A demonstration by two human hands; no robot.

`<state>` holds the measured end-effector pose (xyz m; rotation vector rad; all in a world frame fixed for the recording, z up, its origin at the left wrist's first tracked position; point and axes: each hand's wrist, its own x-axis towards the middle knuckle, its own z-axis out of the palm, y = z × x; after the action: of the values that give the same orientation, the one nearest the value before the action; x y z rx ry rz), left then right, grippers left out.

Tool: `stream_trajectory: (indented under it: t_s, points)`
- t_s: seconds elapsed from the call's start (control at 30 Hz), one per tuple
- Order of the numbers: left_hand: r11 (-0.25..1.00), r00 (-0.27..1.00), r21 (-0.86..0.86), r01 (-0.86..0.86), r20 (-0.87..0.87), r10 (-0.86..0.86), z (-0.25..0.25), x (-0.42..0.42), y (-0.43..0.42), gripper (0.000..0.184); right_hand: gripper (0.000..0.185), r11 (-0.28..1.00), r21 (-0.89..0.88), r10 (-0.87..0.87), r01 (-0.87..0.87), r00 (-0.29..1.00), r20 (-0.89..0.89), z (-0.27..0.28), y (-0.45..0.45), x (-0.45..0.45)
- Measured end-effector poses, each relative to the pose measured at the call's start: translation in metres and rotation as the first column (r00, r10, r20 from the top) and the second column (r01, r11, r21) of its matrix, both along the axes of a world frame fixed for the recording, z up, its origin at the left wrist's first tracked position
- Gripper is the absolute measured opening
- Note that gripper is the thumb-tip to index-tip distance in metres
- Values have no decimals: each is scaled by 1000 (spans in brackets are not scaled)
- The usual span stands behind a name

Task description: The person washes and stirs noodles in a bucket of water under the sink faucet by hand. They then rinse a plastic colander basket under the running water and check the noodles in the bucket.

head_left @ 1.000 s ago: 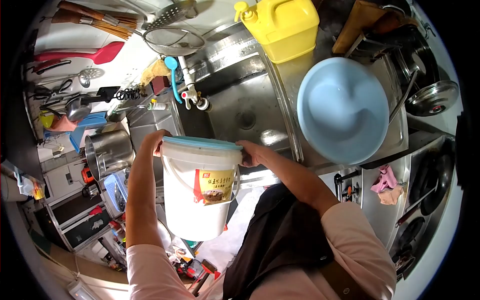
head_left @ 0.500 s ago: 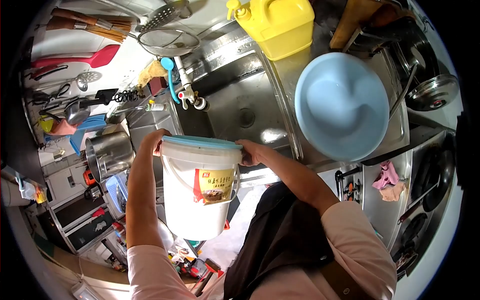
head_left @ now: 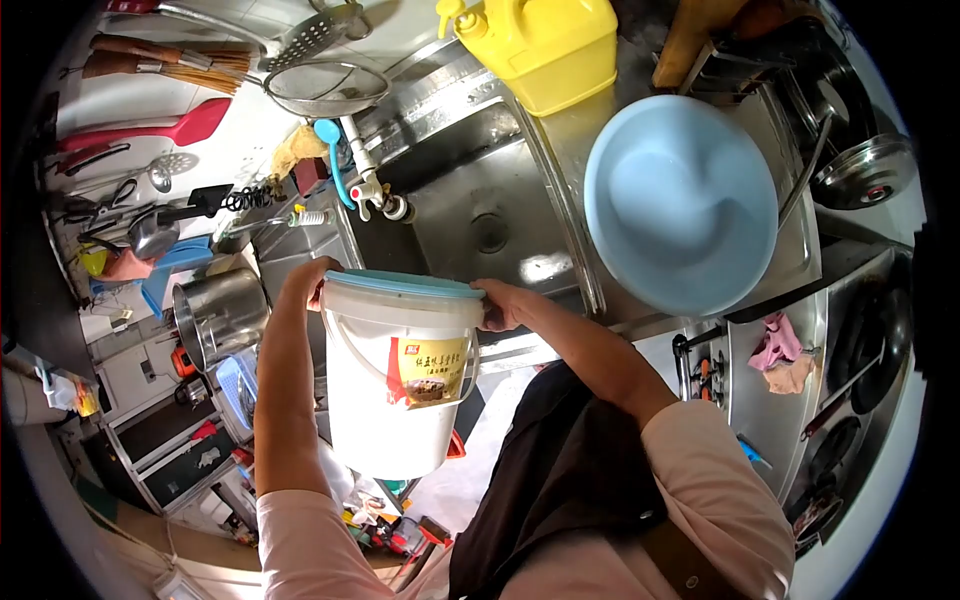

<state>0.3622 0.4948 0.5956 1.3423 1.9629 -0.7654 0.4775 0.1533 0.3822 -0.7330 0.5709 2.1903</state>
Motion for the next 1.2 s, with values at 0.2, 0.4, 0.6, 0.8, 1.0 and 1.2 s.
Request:
stream_trajectory:
  t_s: [0.2,0.4,0.6,0.8,1.0,1.2]
  points:
    - [1000,1000,20,21,-7,-21,3,3,-3,32,49,1000,6,-6,7,1000,-20,3,1,0]
    - [999,999,24,46,-11,-46,6,9,-7,32,50,1000,-18,7,-6,1000,22,4,3,-3]
    - [1000,998,-14,29,-61,-29,-9,7,8,31,49,999,-38,-1,1,1000,7,7,1,-4]
    - [999,995,-17,41,-89,-43,-3,21,-3,32,48,998,-56,-27,24,999,-45,-1,0,-9]
    - [998,996,19,67,-64,-65,-4,25,-6,30,47,997,-69,-45,42,997,-55,3,-1,-11]
    - [998,998,24,55,-31,-54,-5,24,-5,34,47,992,-112,-70,61,994,-83,3,0,-14]
